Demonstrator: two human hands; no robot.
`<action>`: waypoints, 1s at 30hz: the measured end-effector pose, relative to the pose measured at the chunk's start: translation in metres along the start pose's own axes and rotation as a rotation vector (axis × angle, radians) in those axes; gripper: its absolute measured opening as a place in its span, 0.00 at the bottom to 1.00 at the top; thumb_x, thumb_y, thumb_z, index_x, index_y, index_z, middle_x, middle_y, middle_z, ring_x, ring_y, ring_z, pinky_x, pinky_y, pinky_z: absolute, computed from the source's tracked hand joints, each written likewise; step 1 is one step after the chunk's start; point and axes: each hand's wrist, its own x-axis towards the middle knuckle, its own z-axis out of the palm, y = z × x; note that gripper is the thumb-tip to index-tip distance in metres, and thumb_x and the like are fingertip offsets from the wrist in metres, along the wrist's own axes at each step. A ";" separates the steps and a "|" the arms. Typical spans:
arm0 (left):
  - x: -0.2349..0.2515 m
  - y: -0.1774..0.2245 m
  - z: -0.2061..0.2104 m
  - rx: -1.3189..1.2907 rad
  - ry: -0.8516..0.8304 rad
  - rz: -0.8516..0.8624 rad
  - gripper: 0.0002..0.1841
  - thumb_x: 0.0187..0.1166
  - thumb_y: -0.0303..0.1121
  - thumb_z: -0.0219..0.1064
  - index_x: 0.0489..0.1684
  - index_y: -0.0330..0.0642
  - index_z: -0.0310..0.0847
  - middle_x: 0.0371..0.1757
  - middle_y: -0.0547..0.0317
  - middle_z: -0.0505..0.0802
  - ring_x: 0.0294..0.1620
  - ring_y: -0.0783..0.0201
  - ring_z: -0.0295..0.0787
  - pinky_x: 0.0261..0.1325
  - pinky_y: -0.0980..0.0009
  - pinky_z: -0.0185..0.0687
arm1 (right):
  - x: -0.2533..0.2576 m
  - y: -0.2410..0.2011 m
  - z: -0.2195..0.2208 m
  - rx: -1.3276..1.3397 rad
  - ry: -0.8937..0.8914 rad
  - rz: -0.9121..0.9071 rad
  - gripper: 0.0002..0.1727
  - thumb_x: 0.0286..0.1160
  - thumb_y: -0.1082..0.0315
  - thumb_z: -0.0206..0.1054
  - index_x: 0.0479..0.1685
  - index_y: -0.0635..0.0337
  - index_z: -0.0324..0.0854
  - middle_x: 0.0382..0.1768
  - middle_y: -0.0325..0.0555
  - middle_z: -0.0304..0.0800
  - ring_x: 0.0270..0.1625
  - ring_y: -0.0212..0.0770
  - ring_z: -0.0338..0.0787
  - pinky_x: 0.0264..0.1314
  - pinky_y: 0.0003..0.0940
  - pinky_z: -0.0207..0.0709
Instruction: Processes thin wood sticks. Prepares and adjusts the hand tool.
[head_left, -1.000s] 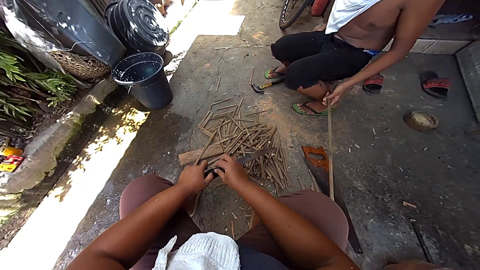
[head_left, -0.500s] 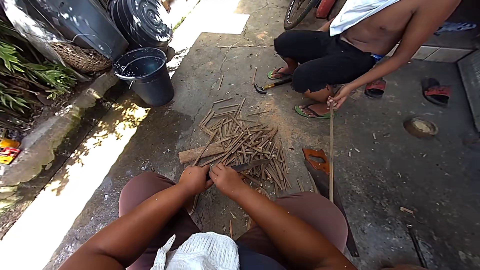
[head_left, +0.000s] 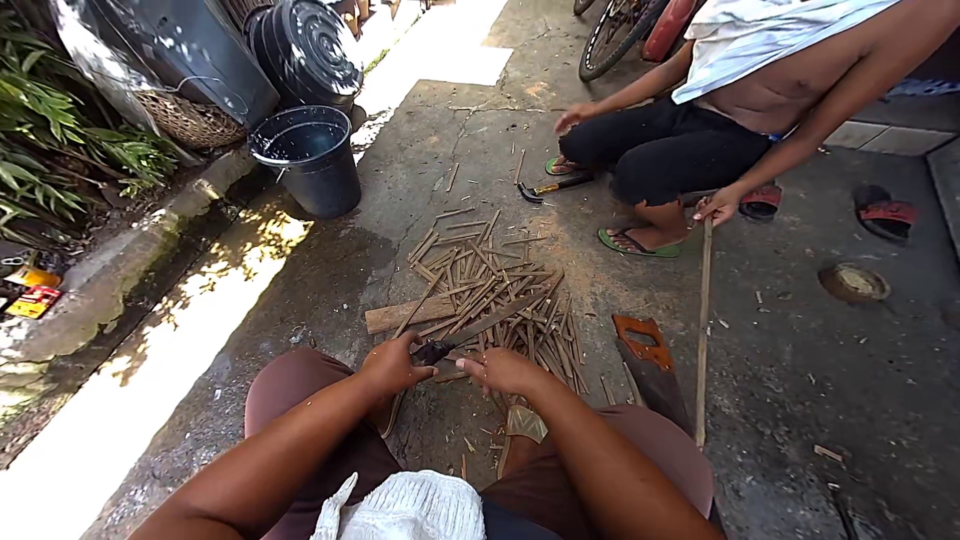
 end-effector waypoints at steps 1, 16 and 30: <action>-0.001 -0.002 -0.001 -0.085 0.016 0.013 0.40 0.72 0.54 0.79 0.81 0.44 0.69 0.56 0.40 0.90 0.56 0.43 0.90 0.64 0.40 0.81 | 0.005 0.004 0.008 0.091 -0.061 -0.008 0.42 0.91 0.34 0.44 0.73 0.65 0.79 0.59 0.63 0.90 0.59 0.58 0.91 0.68 0.60 0.78; -0.025 -0.069 -0.106 -0.231 0.462 0.378 0.23 0.92 0.49 0.55 0.65 0.39 0.84 0.61 0.44 0.88 0.59 0.50 0.88 0.65 0.47 0.82 | 0.023 -0.055 0.002 1.047 0.896 -0.439 0.16 0.76 0.80 0.59 0.62 0.68 0.71 0.41 0.46 0.94 0.35 0.34 0.94 0.43 0.32 0.90; 0.158 -0.285 0.132 -0.212 -0.158 -0.295 0.31 0.90 0.50 0.59 0.86 0.39 0.68 0.86 0.34 0.73 0.87 0.37 0.67 0.85 0.41 0.64 | 0.170 0.044 0.096 0.420 0.303 0.473 0.29 0.96 0.48 0.48 0.64 0.68 0.81 0.43 0.61 0.90 0.42 0.54 0.92 0.51 0.51 0.86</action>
